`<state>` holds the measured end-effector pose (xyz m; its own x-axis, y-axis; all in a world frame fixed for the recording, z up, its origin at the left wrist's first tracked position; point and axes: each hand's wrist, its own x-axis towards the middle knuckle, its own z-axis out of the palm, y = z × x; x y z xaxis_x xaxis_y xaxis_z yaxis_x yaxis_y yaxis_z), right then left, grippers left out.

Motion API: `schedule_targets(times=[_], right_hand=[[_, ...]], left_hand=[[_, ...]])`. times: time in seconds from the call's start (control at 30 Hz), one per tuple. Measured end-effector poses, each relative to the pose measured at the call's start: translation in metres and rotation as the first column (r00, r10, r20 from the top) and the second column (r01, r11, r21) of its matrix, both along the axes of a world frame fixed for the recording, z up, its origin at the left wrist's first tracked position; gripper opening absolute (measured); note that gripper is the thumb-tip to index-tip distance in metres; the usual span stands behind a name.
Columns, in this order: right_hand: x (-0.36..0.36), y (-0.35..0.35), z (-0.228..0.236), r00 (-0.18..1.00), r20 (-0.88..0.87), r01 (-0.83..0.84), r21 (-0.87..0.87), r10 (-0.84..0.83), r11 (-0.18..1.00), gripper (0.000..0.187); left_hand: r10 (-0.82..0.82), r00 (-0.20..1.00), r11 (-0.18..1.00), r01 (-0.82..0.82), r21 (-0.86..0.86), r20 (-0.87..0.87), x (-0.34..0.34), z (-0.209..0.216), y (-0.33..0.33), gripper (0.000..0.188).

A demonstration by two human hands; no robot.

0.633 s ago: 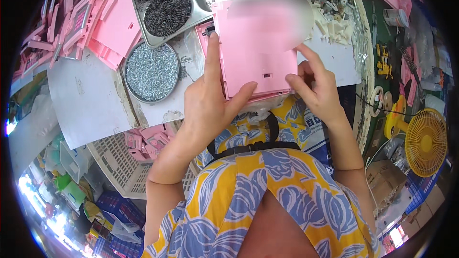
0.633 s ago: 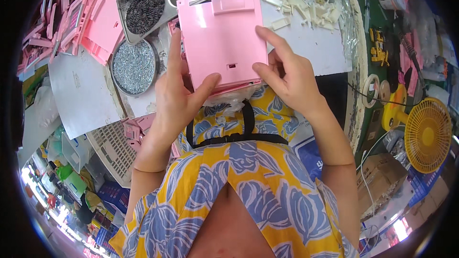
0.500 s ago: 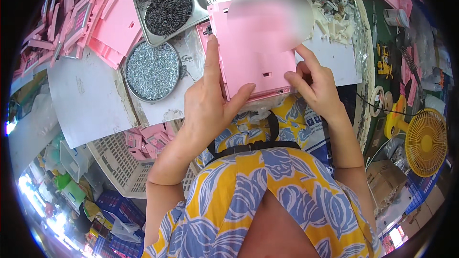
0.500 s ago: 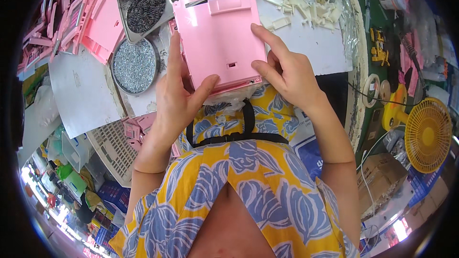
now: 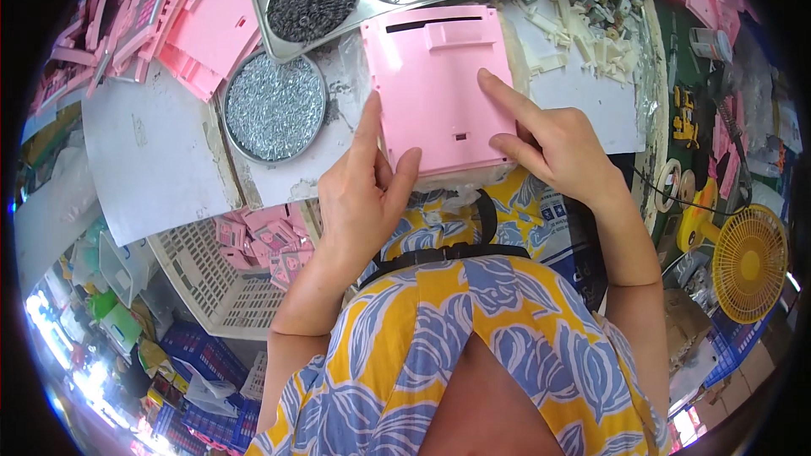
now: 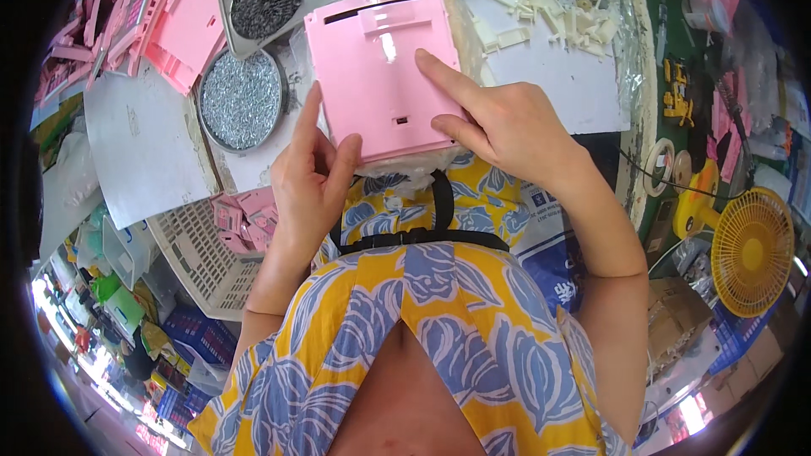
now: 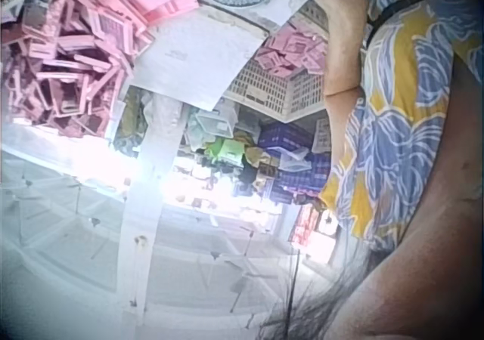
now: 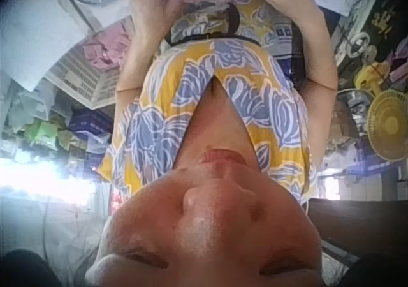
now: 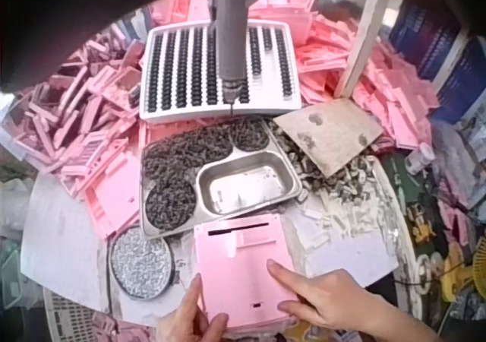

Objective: Soldering internal wiring and electronic components inside a pink toy casing and securing it with screws.

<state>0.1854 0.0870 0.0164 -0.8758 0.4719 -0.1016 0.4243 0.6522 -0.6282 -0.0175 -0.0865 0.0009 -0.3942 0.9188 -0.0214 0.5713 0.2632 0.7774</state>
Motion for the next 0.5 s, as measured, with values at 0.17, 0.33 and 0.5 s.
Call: schedule_targets(times=[0.17, 0.33, 0.5], right_hand=[[-0.014, -0.003, 0.018, 0.960, 0.271, -0.125, 0.199, 0.068, 0.972, 0.063], [-0.018, 0.010, 0.029, 0.958, 0.242, -0.208, 0.218, 0.153, 0.954, 0.062], [-0.014, 0.007, 0.025, 0.969, 0.197, -0.181, 0.158, 0.148, 0.971, 0.063]], left_hand=[[0.076, 0.989, 0.997, -0.073, -0.022, 0.126, 0.008, -0.008, -0.011, 0.071], [0.006, 0.997, 0.998, -0.001, -0.068, 0.072, -0.003, 0.003, -0.014, 0.070], [-0.022, 0.998, 0.998, 0.026, -0.066, 0.066, 0.001, -0.002, -0.021, 0.070]])
